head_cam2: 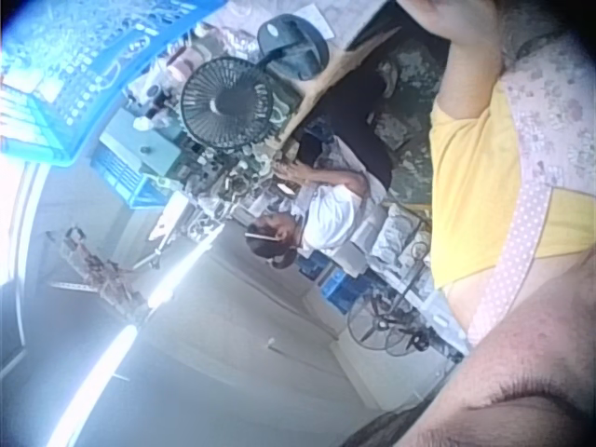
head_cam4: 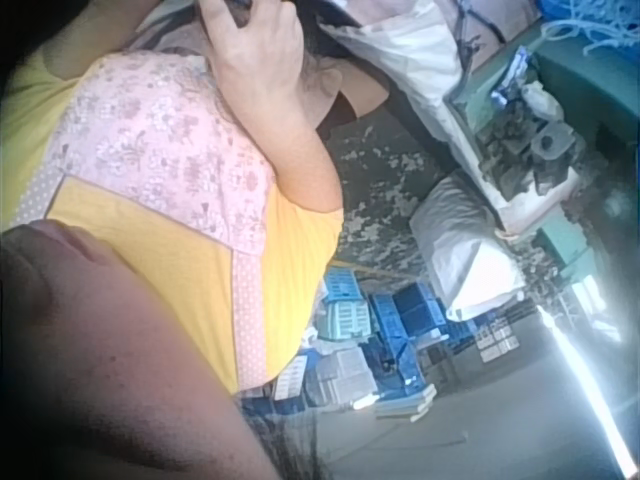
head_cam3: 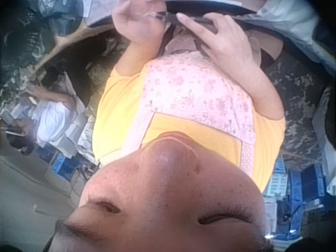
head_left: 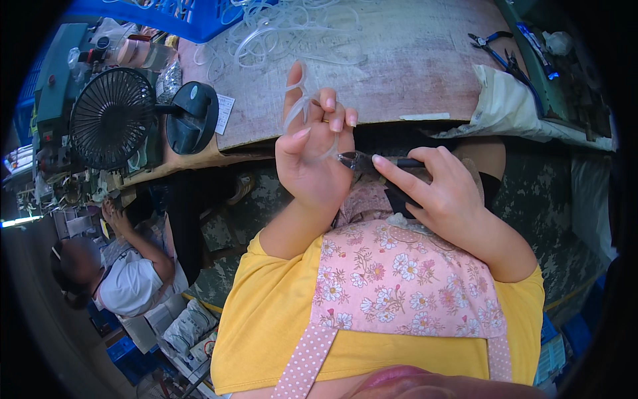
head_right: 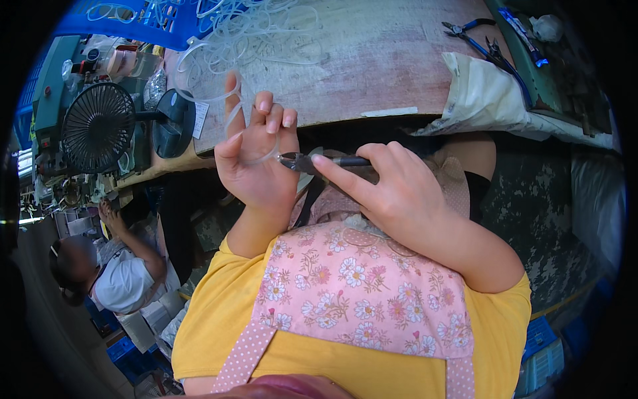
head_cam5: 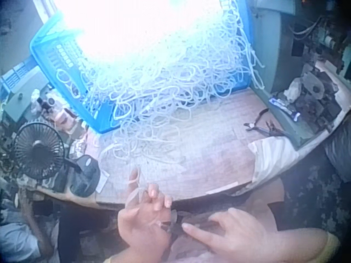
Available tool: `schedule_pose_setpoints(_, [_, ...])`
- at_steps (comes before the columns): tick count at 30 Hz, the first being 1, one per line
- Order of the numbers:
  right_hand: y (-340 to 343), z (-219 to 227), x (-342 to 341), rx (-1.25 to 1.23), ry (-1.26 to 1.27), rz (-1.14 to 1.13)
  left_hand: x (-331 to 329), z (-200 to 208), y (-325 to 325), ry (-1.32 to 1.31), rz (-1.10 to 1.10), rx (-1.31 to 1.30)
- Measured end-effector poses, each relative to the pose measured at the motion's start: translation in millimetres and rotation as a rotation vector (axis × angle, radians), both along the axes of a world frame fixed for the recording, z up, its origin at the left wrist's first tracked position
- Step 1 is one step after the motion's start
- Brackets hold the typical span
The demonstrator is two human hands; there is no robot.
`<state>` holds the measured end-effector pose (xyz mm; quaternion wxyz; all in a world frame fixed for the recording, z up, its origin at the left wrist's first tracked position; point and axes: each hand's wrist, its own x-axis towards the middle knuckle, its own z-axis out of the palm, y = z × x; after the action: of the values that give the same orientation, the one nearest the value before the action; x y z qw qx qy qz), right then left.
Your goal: The person repeatedly picks up clear plastic cable loops from a blue basket, uses pliers to trim the ends, and places the trimmed pieces on the table. The process is continuous and repetitive throughout the clip.
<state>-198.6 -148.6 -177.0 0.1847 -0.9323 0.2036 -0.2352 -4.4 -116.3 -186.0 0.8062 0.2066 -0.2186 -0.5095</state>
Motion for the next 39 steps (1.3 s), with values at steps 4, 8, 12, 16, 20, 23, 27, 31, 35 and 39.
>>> schedule_pose_setpoints(4, [-8.3,-2.4,-5.1,-0.005,0.027,0.039,4.5,5.1,-1.5,0.069,-0.195,0.087])
schedule_pose_setpoints(8, [-11.4,-1.5,-6.3,0.272,-0.176,-0.113,7.0,7.5,-4.4,0.151,-0.241,0.073])
schedule_pose_setpoints(12, [-5.8,3.4,-5.9,0.168,-0.166,-0.042,5.3,6.7,-3.9,0.167,-0.239,0.084])
schedule_pose_setpoints(16, [-1.5,7.2,-5.1,0.03,-0.074,0.0,2.2,4.3,-4.6,0.143,-0.231,0.059])
schedule_pose_setpoints(20, [-3.7,6.7,-5.5,0.003,-0.047,0.033,4.6,4.1,-3.9,0.151,-0.357,-0.007])
schedule_pose_setpoints(23, [-9.8,6.4,-8.3,0.054,-0.048,0.095,6.8,-1.0,0.8,0.047,-0.361,0.193])
schedule_pose_setpoints(27, [-14.8,11.9,-12.9,0.448,-0.117,0.221,6.2,-25.4,0.3,-0.623,0.009,-0.015])
schedule_pose_setpoints(31, [-19.4,20.0,-18.3,1.065,-0.06,0.44,5.2,-49.3,-9.2,-1.397,0.549,-0.33])
schedule_pose_setpoints(35, [-12.8,18.3,-15.2,1.744,-0.423,0.646,1.6,-40.3,-7.8,-1.093,0.51,-0.282])
schedule_pose_setpoints(39, [-9.4,10.9,-9.5,0.39,-0.539,0.137,6.8,-10.3,-8.6,-0.128,0.122,-0.026])
